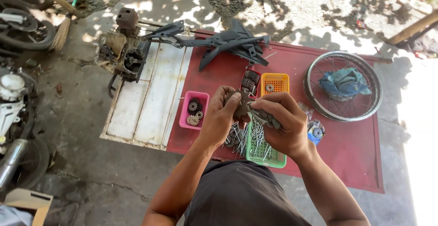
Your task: The person cleans a small metal gear with a cloth, wiping its surface and teeth. They then place the gear into a pink container and pick up another gear to repeat the cleaning process.
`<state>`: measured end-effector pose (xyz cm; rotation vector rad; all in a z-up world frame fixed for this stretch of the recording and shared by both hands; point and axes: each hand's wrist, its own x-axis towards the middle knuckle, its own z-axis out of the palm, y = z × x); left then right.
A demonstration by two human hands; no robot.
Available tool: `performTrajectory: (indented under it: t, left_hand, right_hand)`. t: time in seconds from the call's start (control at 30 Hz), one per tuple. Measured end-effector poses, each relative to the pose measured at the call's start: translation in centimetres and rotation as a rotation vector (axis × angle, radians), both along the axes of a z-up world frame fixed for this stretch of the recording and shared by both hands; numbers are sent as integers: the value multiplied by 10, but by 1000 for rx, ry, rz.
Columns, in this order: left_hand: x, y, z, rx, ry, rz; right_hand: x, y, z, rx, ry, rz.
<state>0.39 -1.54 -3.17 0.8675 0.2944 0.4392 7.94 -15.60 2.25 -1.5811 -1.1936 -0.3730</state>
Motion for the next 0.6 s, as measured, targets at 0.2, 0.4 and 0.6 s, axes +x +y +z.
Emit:
performTrajectory:
  t: [0.2, 0.4, 0.6]
  left_hand:
    - [-16, 32, 15, 91, -73, -95]
    - [-28, 45, 0, -4, 38, -122]
    - [-21, 35, -2, -24, 4, -155]
  right_hand:
    - [-31, 30, -29, 93, -32, -120]
    - [-57, 32, -52, -1, 76, -264]
    - [-65, 37, -11, 36, 46, -235]
